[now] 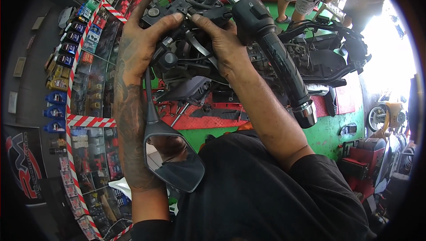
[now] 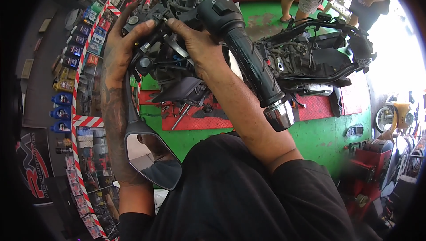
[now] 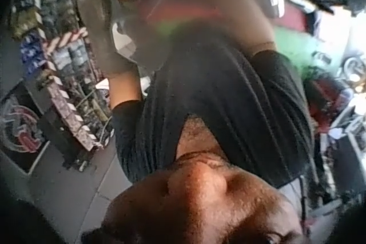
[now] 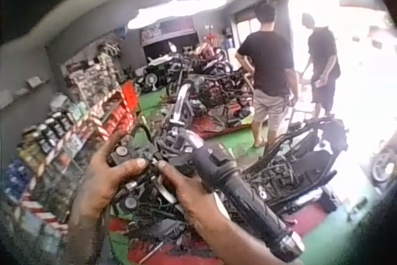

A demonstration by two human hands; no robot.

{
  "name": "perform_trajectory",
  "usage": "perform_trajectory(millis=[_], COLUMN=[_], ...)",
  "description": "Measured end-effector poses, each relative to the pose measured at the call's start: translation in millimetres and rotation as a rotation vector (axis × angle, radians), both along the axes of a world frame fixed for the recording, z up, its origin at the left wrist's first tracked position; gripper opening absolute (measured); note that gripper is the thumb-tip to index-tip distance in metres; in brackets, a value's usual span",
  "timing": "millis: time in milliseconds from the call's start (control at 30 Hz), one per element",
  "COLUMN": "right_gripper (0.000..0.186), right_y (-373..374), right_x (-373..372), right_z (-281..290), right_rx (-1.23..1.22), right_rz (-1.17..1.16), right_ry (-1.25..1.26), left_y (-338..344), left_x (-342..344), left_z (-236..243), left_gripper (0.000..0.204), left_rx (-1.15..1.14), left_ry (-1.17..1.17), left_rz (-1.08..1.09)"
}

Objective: Repairing or servicing a motorcycle's handlebar components and wiring.

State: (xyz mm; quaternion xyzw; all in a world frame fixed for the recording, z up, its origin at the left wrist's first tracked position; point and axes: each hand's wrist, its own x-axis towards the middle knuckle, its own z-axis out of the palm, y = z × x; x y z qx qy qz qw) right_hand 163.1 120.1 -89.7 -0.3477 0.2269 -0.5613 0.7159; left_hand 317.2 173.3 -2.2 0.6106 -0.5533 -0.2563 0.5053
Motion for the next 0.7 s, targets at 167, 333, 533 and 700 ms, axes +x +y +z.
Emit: perform_trajectory(millis=[167, 333, 533, 700], right_gripper=[0.034, 0.023, 0.020, 0.019], right_y=[-3, -6, -9, -9], right_x=[0, 0, -2, -1], right_z=[-1, -6, -8, -11], right_rx=[0.074, 0.130, 0.106, 0.122], right_rz=[0.093, 0.134, 0.172, 0.156], right_ry=[-0.064, -0.094, -0.102, -0.123], left_y=[2, 1, 4, 4], left_x=[-2, -1, -12, -12], left_z=[0, 1, 1, 1], left_gripper=[0.093, 0.092, 0.086, 0.085], left_rx=[-0.030, -0.027, -0.004, 0.007], left_ry=[-0.008, 0.011, 0.158, 0.112], left_rz=[0.007, -0.010, -0.006, 0.003])
